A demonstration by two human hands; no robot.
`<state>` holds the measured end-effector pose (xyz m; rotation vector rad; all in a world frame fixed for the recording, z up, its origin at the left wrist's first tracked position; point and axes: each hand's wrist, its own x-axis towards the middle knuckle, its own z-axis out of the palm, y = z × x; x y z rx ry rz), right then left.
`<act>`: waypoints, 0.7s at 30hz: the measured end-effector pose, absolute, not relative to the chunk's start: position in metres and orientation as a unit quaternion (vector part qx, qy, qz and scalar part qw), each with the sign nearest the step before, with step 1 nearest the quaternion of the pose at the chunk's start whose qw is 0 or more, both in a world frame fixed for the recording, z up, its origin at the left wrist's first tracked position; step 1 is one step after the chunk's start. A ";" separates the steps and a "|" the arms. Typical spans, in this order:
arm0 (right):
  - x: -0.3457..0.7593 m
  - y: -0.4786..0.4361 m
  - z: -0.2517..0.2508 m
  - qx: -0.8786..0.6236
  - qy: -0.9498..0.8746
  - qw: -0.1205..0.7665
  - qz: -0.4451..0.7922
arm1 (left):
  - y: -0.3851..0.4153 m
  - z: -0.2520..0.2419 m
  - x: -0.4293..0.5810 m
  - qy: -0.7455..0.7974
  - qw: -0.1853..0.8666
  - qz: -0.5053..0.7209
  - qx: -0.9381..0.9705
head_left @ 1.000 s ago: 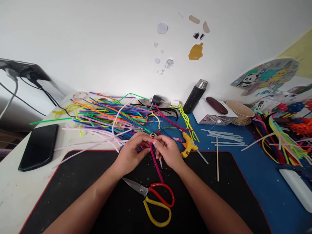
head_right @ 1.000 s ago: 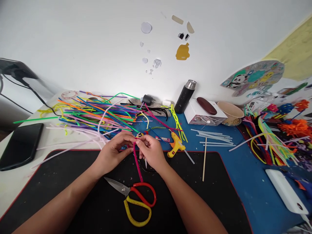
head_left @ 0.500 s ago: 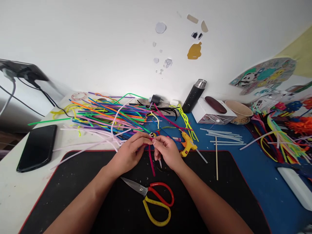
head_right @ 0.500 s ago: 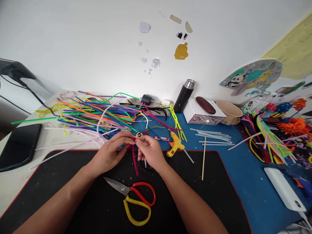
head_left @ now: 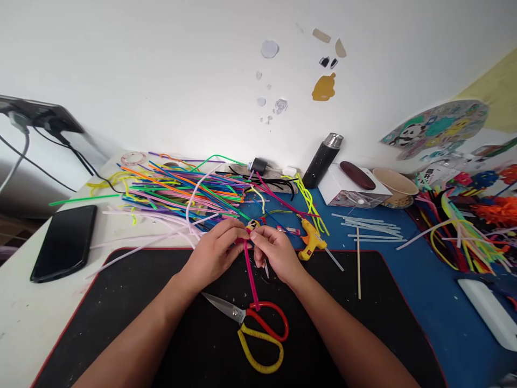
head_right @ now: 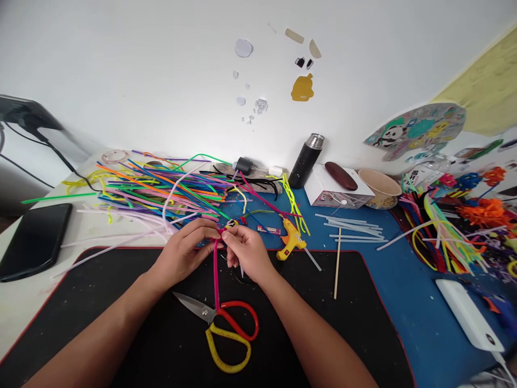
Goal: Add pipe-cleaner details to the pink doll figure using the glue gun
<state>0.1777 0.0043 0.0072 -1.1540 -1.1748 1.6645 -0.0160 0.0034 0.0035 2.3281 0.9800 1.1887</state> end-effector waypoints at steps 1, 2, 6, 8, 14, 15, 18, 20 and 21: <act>0.178 0.004 0.007 -0.456 -0.474 0.383 0.648 | 0.004 0.005 -0.016 0.342 0.184 0.430 0.815; 0.178 0.004 0.007 -0.457 -0.486 0.377 0.642 | 0.004 0.006 -0.017 0.338 0.193 0.438 0.810; 0.179 0.002 0.007 -0.468 -0.509 0.362 0.625 | 0.006 0.010 -0.016 0.329 0.257 0.446 0.792; 0.180 0.000 0.007 -0.472 -0.519 0.358 0.616 | 0.006 0.010 -0.016 0.337 0.294 0.450 0.773; 0.181 -0.004 0.007 -0.475 -0.563 0.339 0.585 | 0.006 0.010 -0.017 0.401 0.431 0.440 0.678; 0.181 -0.004 0.007 -0.476 -0.571 0.338 0.577 | 0.006 0.011 -0.016 0.407 0.459 0.436 0.658; 0.183 -0.005 0.007 -0.473 -0.592 0.340 0.557 | 0.007 0.012 -0.015 0.413 0.537 0.433 0.595; 0.184 -0.006 0.006 -0.471 -0.605 0.337 0.546 | 0.008 0.013 -0.015 0.412 0.574 0.431 0.562; 0.184 -0.006 0.005 -0.471 -0.613 0.333 0.539 | 0.009 0.014 -0.014 0.411 0.588 0.429 0.549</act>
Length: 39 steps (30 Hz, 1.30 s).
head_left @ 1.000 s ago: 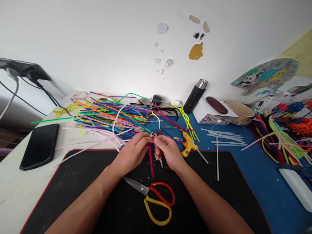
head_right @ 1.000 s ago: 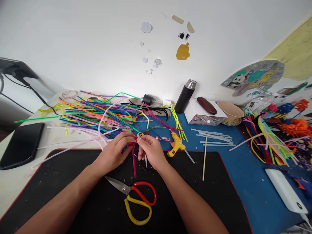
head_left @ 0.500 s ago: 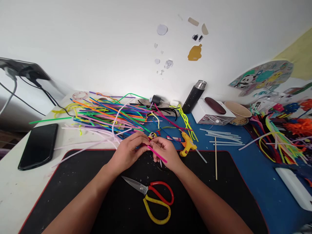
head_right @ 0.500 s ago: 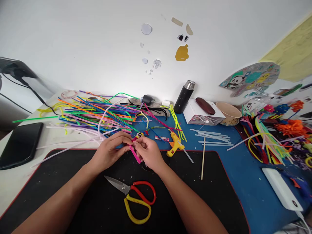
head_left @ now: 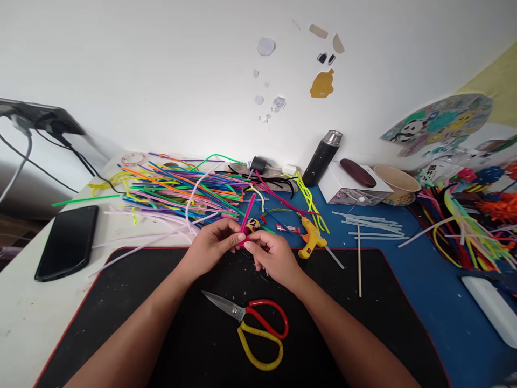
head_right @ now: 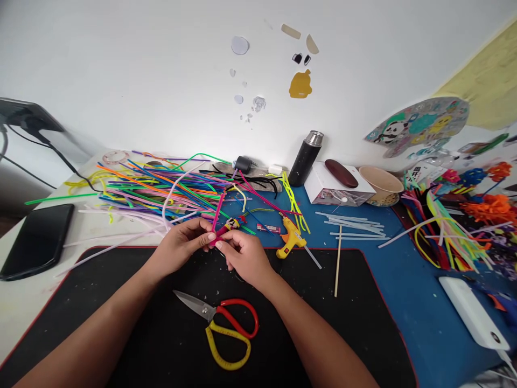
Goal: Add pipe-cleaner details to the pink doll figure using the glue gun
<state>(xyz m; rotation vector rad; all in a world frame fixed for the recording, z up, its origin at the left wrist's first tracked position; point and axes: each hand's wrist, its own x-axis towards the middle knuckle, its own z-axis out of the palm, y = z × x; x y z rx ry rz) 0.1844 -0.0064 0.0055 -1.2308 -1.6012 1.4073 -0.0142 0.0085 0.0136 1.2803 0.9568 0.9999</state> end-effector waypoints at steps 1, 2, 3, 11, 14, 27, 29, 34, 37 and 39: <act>0.185 -0.007 0.005 -0.472 -0.624 0.328 0.530 | 0.009 0.014 -0.014 0.409 0.599 0.426 0.541; 0.185 -0.007 0.004 -0.472 -0.635 0.323 0.520 | 0.010 0.014 -0.014 0.408 0.609 0.422 0.534; 0.186 -0.008 0.004 -0.472 -0.645 0.318 0.510 | 0.010 0.014 -0.013 0.407 0.617 0.419 0.527; 0.186 -0.010 0.005 -0.466 -0.671 0.311 0.485 | 0.009 0.011 -0.009 0.387 0.662 0.435 0.473; 0.186 -0.011 0.008 -0.461 -0.672 0.305 0.493 | 0.008 0.012 -0.009 0.387 0.662 0.435 0.471; 0.188 -0.011 0.005 -0.469 -0.638 0.345 0.504 | 0.011 0.004 -0.014 0.436 0.606 0.395 0.535; 0.189 -0.010 0.007 -0.471 -0.624 0.354 0.513 | 0.011 0.007 -0.015 0.422 0.570 0.406 0.576; 0.190 -0.008 0.012 -0.470 -0.594 0.378 0.533 | 0.007 0.015 -0.015 0.369 0.531 0.406 0.646; 0.191 -0.006 0.013 -0.467 -0.576 0.388 0.548 | 0.004 0.014 -0.014 0.375 0.526 0.404 0.647; 0.190 -0.006 0.014 -0.461 -0.572 0.393 0.553 | 0.002 0.012 -0.013 0.386 0.512 0.410 0.649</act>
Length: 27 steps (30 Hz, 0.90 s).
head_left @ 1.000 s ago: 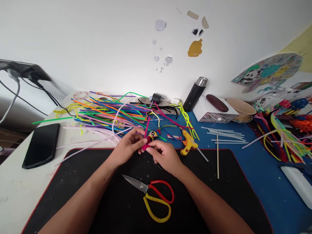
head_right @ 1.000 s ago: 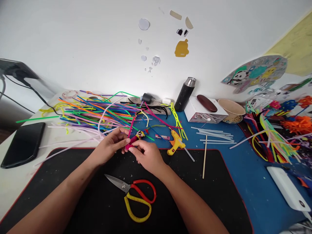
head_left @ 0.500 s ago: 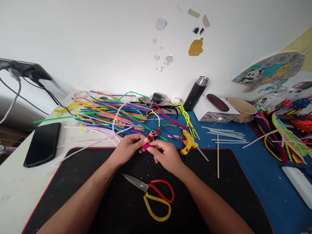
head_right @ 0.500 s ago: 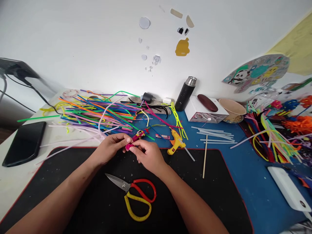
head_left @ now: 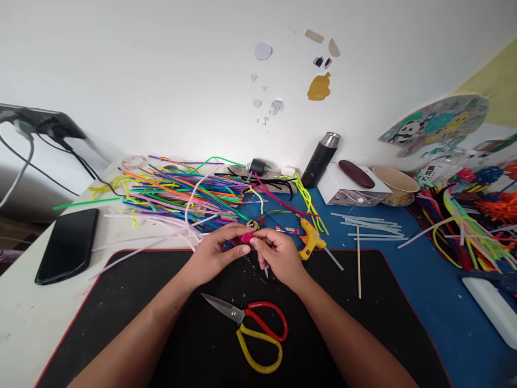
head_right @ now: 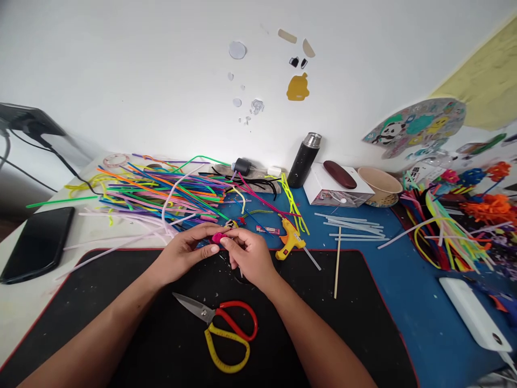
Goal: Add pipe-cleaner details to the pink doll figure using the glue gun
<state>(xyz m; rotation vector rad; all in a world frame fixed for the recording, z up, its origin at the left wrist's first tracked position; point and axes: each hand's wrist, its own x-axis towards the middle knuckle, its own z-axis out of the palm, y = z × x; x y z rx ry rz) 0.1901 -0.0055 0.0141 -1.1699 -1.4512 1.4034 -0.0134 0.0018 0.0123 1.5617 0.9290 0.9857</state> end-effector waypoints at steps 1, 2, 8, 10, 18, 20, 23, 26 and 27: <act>0.190 -0.005 0.015 -0.458 -0.572 0.396 0.554 | 0.001 0.012 -0.013 0.392 0.504 0.414 0.649; 0.189 -0.005 0.015 -0.456 -0.573 0.398 0.553 | 0.001 0.012 -0.012 0.397 0.499 0.419 0.647; 0.186 -0.006 0.022 -0.453 -0.574 0.401 0.553 | -0.001 0.016 -0.007 0.396 0.537 0.452 0.592; 0.185 -0.006 0.024 -0.450 -0.574 0.404 0.551 | -0.001 0.017 -0.006 0.392 0.542 0.467 0.577; 0.185 -0.004 0.024 -0.453 -0.571 0.406 0.551 | -0.002 0.018 -0.004 0.407 0.565 0.475 0.537; 0.185 -0.003 0.023 -0.454 -0.573 0.406 0.548 | -0.002 0.018 -0.004 0.402 0.581 0.480 0.519; 0.185 -0.003 0.021 -0.458 -0.579 0.403 0.541 | -0.002 0.020 -0.003 0.380 0.625 0.483 0.481; 0.185 -0.002 0.019 -0.465 -0.586 0.397 0.531 | -0.002 0.021 -0.003 0.353 0.676 0.479 0.434; 0.185 -0.002 0.019 -0.467 -0.590 0.393 0.528 | -0.002 0.021 -0.003 0.348 0.691 0.478 0.416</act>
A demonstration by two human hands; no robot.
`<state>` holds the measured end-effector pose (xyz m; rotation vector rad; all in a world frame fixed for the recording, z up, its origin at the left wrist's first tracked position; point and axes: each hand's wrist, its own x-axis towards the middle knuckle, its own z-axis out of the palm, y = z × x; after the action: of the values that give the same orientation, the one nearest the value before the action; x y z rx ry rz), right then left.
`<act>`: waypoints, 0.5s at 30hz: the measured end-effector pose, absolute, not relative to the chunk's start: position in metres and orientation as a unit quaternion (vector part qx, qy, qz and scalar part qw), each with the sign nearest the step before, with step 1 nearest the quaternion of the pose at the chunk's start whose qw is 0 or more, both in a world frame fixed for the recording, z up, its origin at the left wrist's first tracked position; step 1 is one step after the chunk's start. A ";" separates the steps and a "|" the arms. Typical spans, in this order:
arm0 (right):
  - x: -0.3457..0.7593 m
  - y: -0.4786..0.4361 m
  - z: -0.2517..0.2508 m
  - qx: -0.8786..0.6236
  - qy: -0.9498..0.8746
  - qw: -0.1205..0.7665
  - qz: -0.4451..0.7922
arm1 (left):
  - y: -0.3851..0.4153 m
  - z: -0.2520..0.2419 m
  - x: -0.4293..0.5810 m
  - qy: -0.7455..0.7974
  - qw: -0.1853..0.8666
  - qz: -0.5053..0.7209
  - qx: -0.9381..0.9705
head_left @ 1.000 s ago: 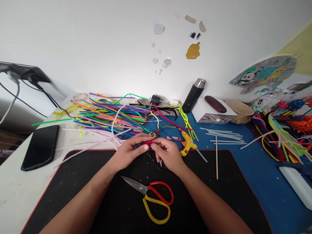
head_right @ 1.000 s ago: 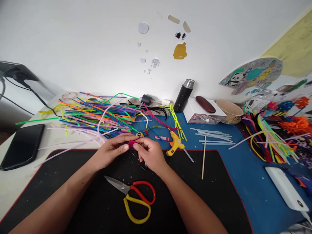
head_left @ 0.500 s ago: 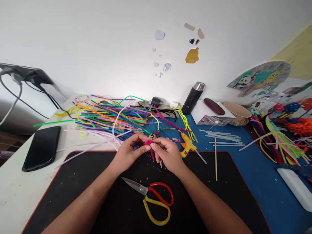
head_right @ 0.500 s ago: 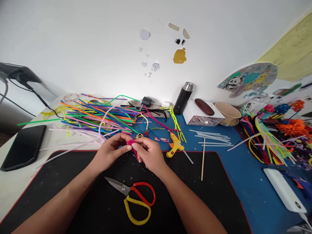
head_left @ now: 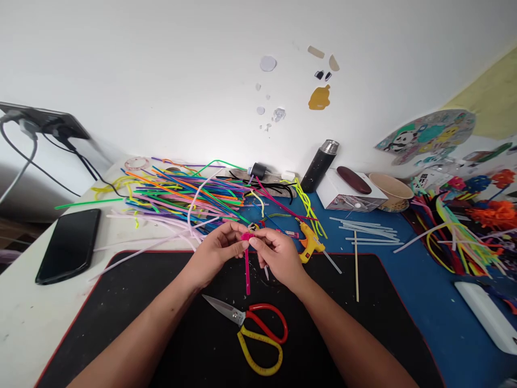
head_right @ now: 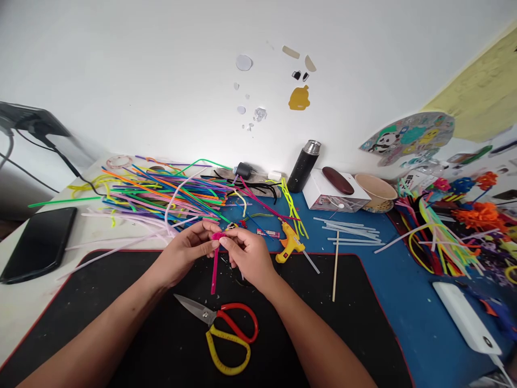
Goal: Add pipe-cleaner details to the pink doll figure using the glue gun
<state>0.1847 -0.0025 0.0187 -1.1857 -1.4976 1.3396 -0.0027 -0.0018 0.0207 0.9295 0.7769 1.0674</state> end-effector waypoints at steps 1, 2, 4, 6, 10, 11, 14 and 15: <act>0.185 -0.003 0.019 -0.469 -0.594 0.391 0.524 | -0.002 0.021 -0.003 0.344 0.706 0.476 0.396; 0.184 -0.003 0.019 -0.471 -0.597 0.389 0.521 | -0.001 0.020 -0.004 0.341 0.720 0.473 0.375; 0.184 -0.003 0.020 -0.473 -0.598 0.387 0.518 | -0.001 0.019 -0.005 0.335 0.747 0.464 0.337; 0.183 -0.003 0.021 -0.472 -0.594 0.391 0.521 | -0.001 0.019 -0.007 0.325 0.767 0.457 0.313; 0.183 -0.002 0.022 -0.471 -0.575 0.406 0.532 | 0.000 0.020 -0.008 0.290 0.774 0.460 0.326; 0.183 -0.001 0.022 -0.472 -0.570 0.409 0.533 | 0.000 0.020 -0.007 0.286 0.765 0.465 0.342; 0.184 -0.002 0.021 -0.477 -0.567 0.412 0.530 | -0.001 0.019 -0.005 0.289 0.720 0.483 0.405; 0.184 -0.002 0.021 -0.477 -0.569 0.410 0.529 | -0.002 0.018 -0.004 0.296 0.702 0.487 0.427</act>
<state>0.1841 -0.0020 0.0212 -1.2023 -1.4327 1.3323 -0.0040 -0.0015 0.0180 0.9505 0.6598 1.0852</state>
